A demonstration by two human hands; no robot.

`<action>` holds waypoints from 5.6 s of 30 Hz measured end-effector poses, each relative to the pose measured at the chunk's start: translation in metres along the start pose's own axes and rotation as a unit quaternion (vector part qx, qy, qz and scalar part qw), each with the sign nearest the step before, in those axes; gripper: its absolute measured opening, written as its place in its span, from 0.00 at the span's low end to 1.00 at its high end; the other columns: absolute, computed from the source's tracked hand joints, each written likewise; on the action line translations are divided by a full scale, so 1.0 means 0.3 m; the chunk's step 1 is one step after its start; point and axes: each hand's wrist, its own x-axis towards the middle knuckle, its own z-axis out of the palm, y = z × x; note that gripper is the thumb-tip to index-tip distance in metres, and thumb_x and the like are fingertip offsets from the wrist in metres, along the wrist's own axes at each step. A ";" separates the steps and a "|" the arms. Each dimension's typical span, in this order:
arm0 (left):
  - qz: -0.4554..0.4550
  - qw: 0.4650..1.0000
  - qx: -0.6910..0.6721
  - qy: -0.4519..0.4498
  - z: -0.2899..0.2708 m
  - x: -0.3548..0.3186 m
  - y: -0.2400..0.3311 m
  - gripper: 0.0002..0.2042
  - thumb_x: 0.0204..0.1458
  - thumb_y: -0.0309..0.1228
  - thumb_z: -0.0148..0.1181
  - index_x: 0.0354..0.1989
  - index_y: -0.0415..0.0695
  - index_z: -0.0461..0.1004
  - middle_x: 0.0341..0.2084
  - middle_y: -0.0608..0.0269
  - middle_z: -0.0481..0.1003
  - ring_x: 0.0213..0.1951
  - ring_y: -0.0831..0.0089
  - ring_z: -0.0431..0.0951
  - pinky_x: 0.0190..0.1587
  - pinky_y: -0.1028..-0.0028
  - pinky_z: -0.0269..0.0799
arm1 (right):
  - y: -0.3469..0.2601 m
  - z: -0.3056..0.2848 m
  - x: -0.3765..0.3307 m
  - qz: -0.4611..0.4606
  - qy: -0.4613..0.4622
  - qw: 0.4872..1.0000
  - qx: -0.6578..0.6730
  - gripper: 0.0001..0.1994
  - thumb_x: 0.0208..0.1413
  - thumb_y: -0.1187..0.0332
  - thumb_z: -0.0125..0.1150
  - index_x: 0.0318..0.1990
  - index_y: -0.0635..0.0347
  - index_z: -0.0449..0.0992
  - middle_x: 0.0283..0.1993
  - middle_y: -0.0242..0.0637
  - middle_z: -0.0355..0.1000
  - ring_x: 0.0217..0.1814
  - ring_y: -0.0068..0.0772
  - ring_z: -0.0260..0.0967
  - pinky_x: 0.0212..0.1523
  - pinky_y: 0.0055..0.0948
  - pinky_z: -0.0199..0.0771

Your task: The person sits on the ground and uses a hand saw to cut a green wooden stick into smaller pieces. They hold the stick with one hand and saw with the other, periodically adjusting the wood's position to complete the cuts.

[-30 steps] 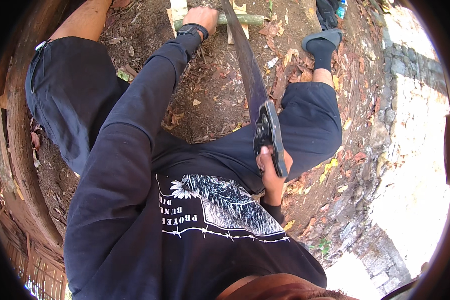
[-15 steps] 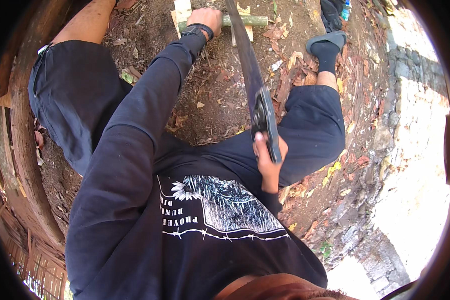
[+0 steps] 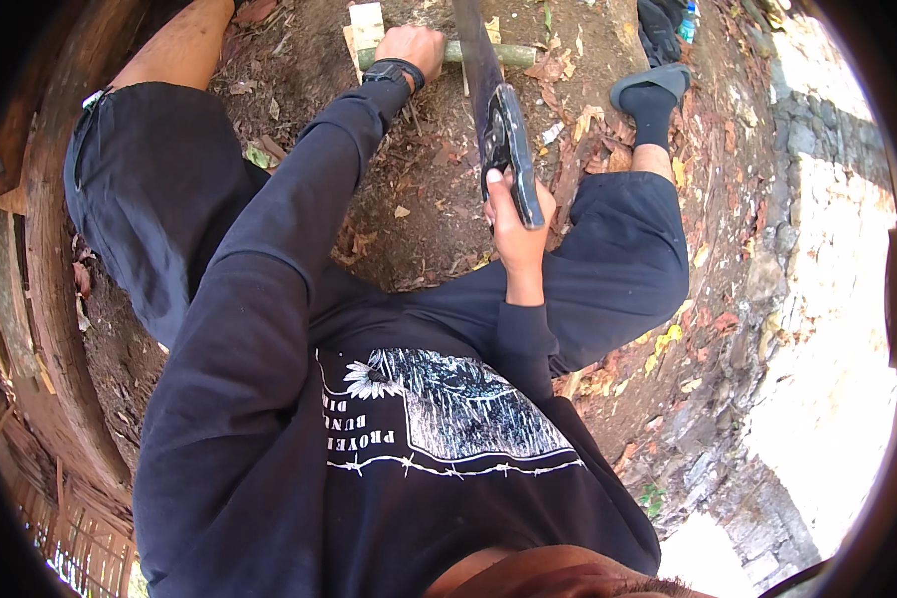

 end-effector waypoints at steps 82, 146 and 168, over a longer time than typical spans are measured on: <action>0.022 0.999 -0.022 -0.015 -0.051 0.040 -0.114 0.23 0.51 0.46 0.69 0.54 0.49 0.85 0.47 0.49 0.85 0.52 0.49 0.85 0.55 0.53 0.82 | 0.016 0.019 0.051 0.048 0.000 0.980 0.191 0.11 0.66 0.73 0.70 0.32 0.61 0.73 0.21 0.26 0.66 0.19 0.17 0.63 0.21 0.24 0.61; -0.055 0.997 -0.018 -0.053 -0.079 0.065 -0.061 0.15 0.50 0.41 0.72 0.40 0.43 0.89 0.37 0.44 0.87 0.41 0.50 0.90 0.48 0.56 0.87 | -0.020 -0.079 -0.328 0.037 0.030 0.997 0.055 0.09 0.68 0.76 0.67 0.35 0.61 0.74 0.23 0.25 0.69 0.20 0.14 0.63 0.20 0.22 0.60; -0.068 0.993 -0.034 -0.088 -0.082 0.083 -0.063 0.20 0.50 0.43 0.72 0.45 0.40 0.88 0.43 0.42 0.87 0.45 0.48 0.89 0.51 0.54 0.86 | -0.015 -0.047 -0.333 0.040 0.030 0.998 0.035 0.10 0.67 0.76 0.68 0.33 0.62 0.74 0.24 0.24 0.69 0.23 0.12 0.64 0.25 0.20 0.62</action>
